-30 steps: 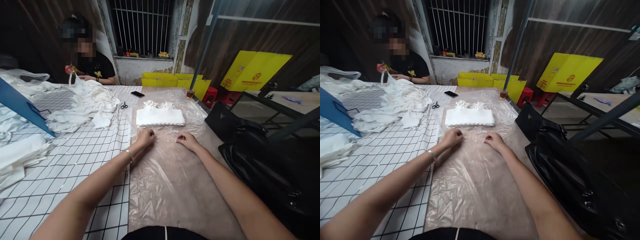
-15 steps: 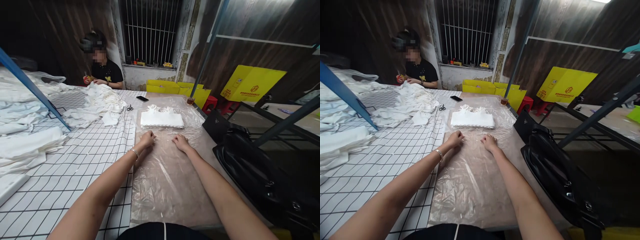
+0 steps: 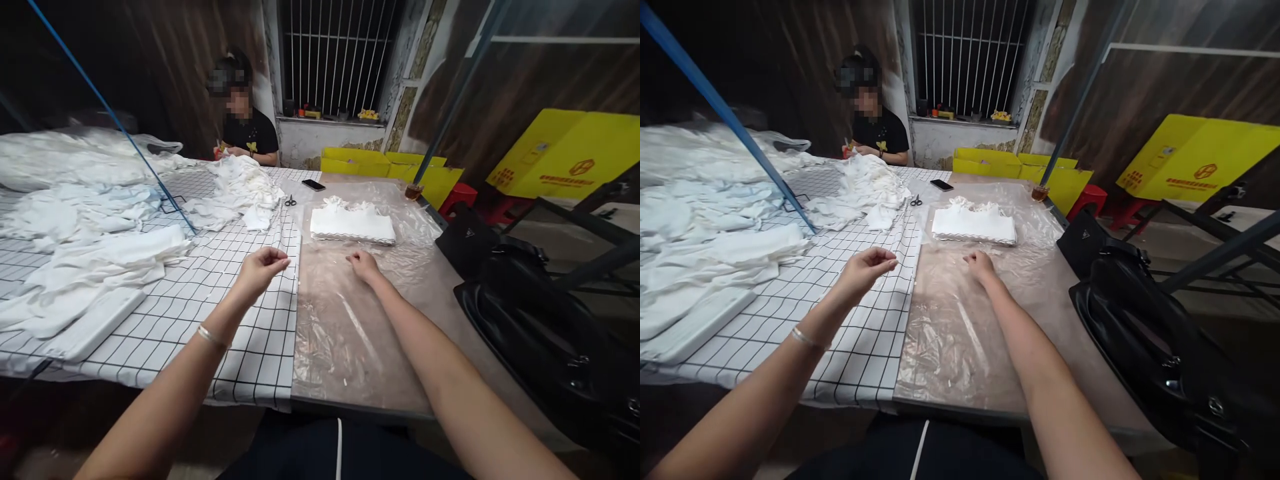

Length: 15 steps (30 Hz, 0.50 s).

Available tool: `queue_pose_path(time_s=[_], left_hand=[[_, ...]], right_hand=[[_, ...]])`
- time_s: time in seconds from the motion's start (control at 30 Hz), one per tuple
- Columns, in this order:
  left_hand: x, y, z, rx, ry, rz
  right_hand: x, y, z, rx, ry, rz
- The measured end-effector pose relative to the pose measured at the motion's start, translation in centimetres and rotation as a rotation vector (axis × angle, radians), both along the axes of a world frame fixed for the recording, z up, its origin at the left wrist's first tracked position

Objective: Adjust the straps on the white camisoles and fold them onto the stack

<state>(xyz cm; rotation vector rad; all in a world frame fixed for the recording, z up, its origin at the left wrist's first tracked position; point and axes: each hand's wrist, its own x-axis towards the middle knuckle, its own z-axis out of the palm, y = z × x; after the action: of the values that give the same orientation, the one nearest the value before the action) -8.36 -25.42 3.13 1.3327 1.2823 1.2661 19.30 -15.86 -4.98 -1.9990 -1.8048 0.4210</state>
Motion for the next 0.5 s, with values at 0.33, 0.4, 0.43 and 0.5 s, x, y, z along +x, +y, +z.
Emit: queue_pose_path(time_s=[0.33,0.4,0.43,0.5], left_hand=[[-12.2,-18.2,-1.9,-0.204,0.343,0.207],[-15.9,-21.3,-5.1,-0.364,0.410,0.142],[-17.3,-22.6,-7.0,-0.410,0.441,0.163],[-18.6,-24.9,-10.6,-0.529,0.524,0.177]], right_hand=[[-3.9,0.8,3.3,0.030,0.072,-0.019],[-4.3,-0.7,5.4,0.057,0.108,-0.002],[-5.2,-2.0,6.3,0.077,0.128,0.020],[-8.9,-6.0,7.1,0.111,0.194,0.166]])
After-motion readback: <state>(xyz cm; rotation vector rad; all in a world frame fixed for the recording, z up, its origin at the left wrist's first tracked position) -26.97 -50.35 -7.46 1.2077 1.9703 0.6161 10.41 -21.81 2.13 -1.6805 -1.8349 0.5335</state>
